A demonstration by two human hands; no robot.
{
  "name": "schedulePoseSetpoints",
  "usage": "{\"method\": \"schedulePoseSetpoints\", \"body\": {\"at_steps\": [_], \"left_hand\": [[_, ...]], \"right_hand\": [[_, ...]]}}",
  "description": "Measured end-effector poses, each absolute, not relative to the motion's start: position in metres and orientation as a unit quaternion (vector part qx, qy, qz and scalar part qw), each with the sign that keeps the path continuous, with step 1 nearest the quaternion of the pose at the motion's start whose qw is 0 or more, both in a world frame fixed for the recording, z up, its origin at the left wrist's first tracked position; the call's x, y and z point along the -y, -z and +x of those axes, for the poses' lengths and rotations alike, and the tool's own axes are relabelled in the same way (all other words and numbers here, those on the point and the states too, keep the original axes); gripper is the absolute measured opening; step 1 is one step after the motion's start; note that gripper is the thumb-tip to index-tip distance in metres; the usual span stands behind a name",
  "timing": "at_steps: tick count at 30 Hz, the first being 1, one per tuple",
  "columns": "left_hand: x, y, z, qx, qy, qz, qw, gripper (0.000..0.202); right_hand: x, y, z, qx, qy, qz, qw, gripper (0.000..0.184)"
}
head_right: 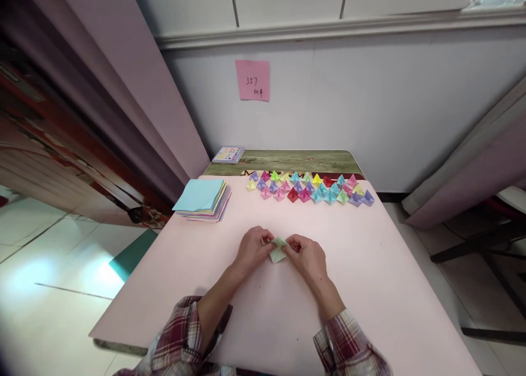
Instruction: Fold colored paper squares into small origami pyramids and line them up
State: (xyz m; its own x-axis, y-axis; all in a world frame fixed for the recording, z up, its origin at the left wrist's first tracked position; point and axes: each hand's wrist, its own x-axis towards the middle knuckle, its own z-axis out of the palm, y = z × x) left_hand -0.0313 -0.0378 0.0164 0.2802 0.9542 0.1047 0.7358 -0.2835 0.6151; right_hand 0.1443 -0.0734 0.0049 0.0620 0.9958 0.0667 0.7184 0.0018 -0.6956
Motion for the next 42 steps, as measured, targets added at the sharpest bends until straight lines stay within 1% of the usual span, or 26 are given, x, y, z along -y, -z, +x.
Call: {"method": "schedulePoseSetpoints", "body": {"at_steps": [2,4,6,8,11,13,19,24,26,30,33,36,39,40,42], "left_hand": [[0.039,-0.022,-0.033,-0.523,-0.283,0.788,0.163,0.008],[0.043,-0.027,-0.037,-0.484,-0.304,0.815,0.095,0.015],[0.05,-0.027,-0.041,-0.454,-0.293,0.84,0.054,0.02],[0.059,-0.021,-0.046,-0.439,-0.276,0.854,0.047,0.022],[0.072,-0.009,-0.052,-0.438,-0.262,0.858,0.063,0.025],[0.078,-0.004,-0.054,-0.441,-0.247,0.86,0.065,0.025],[0.082,-0.008,-0.061,-0.43,-0.223,0.872,0.077,0.022],[0.084,-0.004,-0.064,-0.426,-0.246,0.86,0.136,0.016],[0.082,-0.001,-0.062,-0.451,-0.262,0.838,0.161,0.013],[0.076,0.001,-0.055,-0.512,-0.275,0.787,0.206,0.008],[0.072,0.002,-0.049,-0.545,-0.283,0.76,0.213,0.008],[0.072,0.004,-0.046,-0.563,-0.289,0.746,0.207,0.008],[0.073,0.006,-0.045,-0.565,-0.301,0.74,0.206,0.008],[0.073,0.007,-0.046,-0.564,-0.305,0.739,0.207,0.008],[0.074,0.008,-0.046,-0.564,-0.312,0.735,0.209,0.008]], "right_hand": [[0.072,-0.007,0.145,0.656,-0.163,-0.65,0.348,0.016],[0.073,-0.008,0.146,0.68,-0.07,-0.617,0.39,0.019],[0.078,-0.006,0.148,0.718,-0.004,-0.574,0.393,0.022],[0.087,-0.001,0.149,0.762,0.018,-0.538,0.361,0.023],[0.099,0.009,0.147,0.799,-0.001,-0.515,0.311,0.026],[0.104,0.016,0.145,0.804,-0.02,-0.515,0.295,0.025],[0.104,0.022,0.146,0.794,-0.049,-0.515,0.318,0.022],[0.104,0.021,0.147,0.797,-0.091,-0.52,0.293,0.02],[0.103,0.019,0.144,0.787,-0.105,-0.537,0.284,0.018],[0.102,0.016,0.133,0.718,-0.138,-0.618,0.29,0.021],[0.1,0.013,0.128,0.653,-0.171,-0.682,0.283,0.015],[0.095,0.007,0.125,0.626,-0.196,-0.712,0.251,0.014],[0.088,-0.005,0.121,0.627,-0.199,-0.728,0.195,0.011],[0.084,-0.01,0.119,0.632,-0.195,-0.729,0.176,0.012],[0.074,-0.019,0.114,0.652,-0.189,-0.721,0.142,0.021]]}}
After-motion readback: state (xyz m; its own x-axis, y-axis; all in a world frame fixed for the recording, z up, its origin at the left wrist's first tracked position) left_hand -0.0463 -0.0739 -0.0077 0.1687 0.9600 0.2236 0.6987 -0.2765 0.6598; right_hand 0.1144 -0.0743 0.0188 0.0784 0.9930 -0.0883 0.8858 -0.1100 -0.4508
